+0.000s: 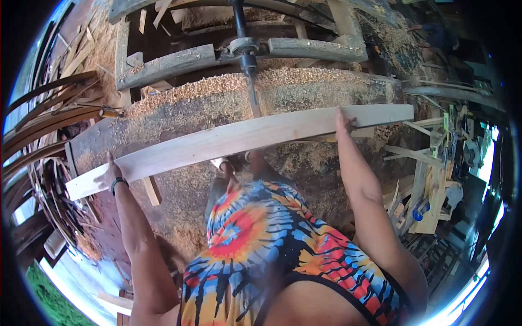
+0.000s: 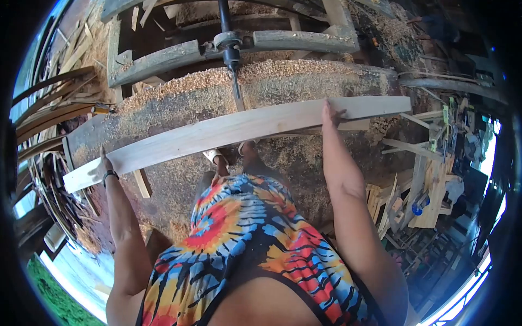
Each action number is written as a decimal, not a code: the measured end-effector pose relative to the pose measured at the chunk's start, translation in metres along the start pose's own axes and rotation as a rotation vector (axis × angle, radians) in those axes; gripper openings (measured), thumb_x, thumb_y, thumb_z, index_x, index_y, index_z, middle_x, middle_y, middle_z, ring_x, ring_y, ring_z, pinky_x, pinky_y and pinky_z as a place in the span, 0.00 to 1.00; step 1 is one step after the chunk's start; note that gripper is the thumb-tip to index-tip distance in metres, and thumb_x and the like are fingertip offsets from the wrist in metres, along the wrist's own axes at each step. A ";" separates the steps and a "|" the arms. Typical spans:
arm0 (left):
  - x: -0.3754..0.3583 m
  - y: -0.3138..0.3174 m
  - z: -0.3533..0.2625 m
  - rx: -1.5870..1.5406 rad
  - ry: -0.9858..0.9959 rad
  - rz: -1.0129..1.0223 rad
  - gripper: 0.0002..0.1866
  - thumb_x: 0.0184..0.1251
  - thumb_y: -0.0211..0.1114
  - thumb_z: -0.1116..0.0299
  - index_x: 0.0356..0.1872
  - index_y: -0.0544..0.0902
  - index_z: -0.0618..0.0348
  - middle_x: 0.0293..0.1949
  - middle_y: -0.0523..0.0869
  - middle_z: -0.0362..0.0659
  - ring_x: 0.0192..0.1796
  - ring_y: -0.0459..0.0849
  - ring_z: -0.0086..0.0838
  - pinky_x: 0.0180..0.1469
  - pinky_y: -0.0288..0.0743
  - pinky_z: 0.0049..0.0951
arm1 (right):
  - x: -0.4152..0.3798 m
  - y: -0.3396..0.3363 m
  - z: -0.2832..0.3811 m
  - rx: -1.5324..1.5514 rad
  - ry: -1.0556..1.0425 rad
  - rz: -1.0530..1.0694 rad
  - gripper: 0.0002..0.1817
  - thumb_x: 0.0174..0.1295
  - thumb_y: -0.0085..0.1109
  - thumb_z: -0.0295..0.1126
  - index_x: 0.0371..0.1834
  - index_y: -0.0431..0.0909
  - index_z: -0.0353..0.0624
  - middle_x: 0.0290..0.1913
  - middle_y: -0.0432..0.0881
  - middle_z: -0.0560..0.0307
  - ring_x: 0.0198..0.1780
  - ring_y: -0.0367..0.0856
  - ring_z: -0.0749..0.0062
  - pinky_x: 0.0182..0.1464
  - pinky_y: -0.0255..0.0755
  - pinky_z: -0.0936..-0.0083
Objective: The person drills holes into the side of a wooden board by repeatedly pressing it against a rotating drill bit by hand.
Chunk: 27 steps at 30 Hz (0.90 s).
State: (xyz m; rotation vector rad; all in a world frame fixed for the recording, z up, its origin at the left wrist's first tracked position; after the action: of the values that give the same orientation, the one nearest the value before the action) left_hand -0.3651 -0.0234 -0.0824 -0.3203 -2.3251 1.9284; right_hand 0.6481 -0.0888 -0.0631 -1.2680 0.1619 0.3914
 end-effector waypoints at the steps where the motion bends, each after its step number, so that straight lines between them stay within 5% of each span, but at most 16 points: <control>1: -0.017 -0.010 -0.013 0.059 0.057 0.006 0.71 0.55 0.71 0.25 0.85 0.49 0.73 0.83 0.50 0.74 0.79 0.66 0.65 0.82 0.57 0.54 | 0.013 0.002 -0.002 -0.001 0.010 -0.063 0.73 0.56 0.56 0.83 0.89 0.40 0.35 0.87 0.38 0.22 0.86 0.47 0.24 0.83 0.56 0.46; 6: -0.082 -0.049 -0.044 -0.009 0.044 0.071 0.59 0.58 0.70 0.39 0.81 0.59 0.73 0.79 0.55 0.76 0.76 0.67 0.68 0.77 0.63 0.57 | 0.034 -0.008 -0.001 -0.095 0.092 -0.175 0.75 0.55 0.54 0.85 0.88 0.42 0.32 0.85 0.48 0.22 0.83 0.55 0.25 0.80 0.59 0.45; 7: -0.065 -0.035 -0.033 0.058 0.027 0.044 0.57 0.60 0.69 0.37 0.84 0.57 0.62 0.81 0.57 0.68 0.74 0.72 0.65 0.76 0.65 0.60 | 0.031 -0.014 0.003 -0.095 0.079 -0.185 0.74 0.56 0.53 0.84 0.88 0.42 0.32 0.85 0.49 0.21 0.82 0.58 0.25 0.79 0.60 0.45; 10: -0.109 -0.051 -0.048 0.091 0.031 0.035 0.57 0.61 0.67 0.35 0.84 0.58 0.60 0.80 0.59 0.70 0.75 0.72 0.64 0.76 0.65 0.60 | 0.064 -0.013 -0.013 -0.134 0.039 -0.215 0.72 0.58 0.54 0.82 0.88 0.42 0.31 0.83 0.53 0.19 0.80 0.62 0.27 0.78 0.62 0.46; 18: -0.141 -0.036 -0.047 0.163 0.110 0.004 0.60 0.64 0.62 0.24 0.86 0.57 0.59 0.81 0.60 0.69 0.80 0.66 0.63 0.80 0.58 0.62 | 0.099 -0.033 -0.001 -0.132 0.031 -0.262 0.66 0.61 0.58 0.74 0.87 0.46 0.30 0.76 0.67 0.21 0.76 0.66 0.31 0.75 0.65 0.46; 27: -0.184 -0.035 -0.064 0.038 0.239 -0.043 0.63 0.62 0.60 0.19 0.84 0.61 0.63 0.82 0.58 0.71 0.82 0.61 0.62 0.83 0.55 0.53 | 0.129 -0.045 0.005 -0.115 0.050 -0.268 0.64 0.63 0.58 0.71 0.83 0.50 0.22 0.78 0.68 0.23 0.78 0.68 0.36 0.78 0.62 0.55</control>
State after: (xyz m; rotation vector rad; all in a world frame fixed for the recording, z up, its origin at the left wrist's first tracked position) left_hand -0.1762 -0.0098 -0.0262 -0.4650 -2.1240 1.8014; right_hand 0.7831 -0.0693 -0.0637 -1.3928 0.0103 0.1402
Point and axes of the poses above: each hand's wrist, its own x-axis towards the middle knuckle, its own y-axis out of the palm, z = x × y, the point moved 7 cm from there along x, towards the middle knuckle
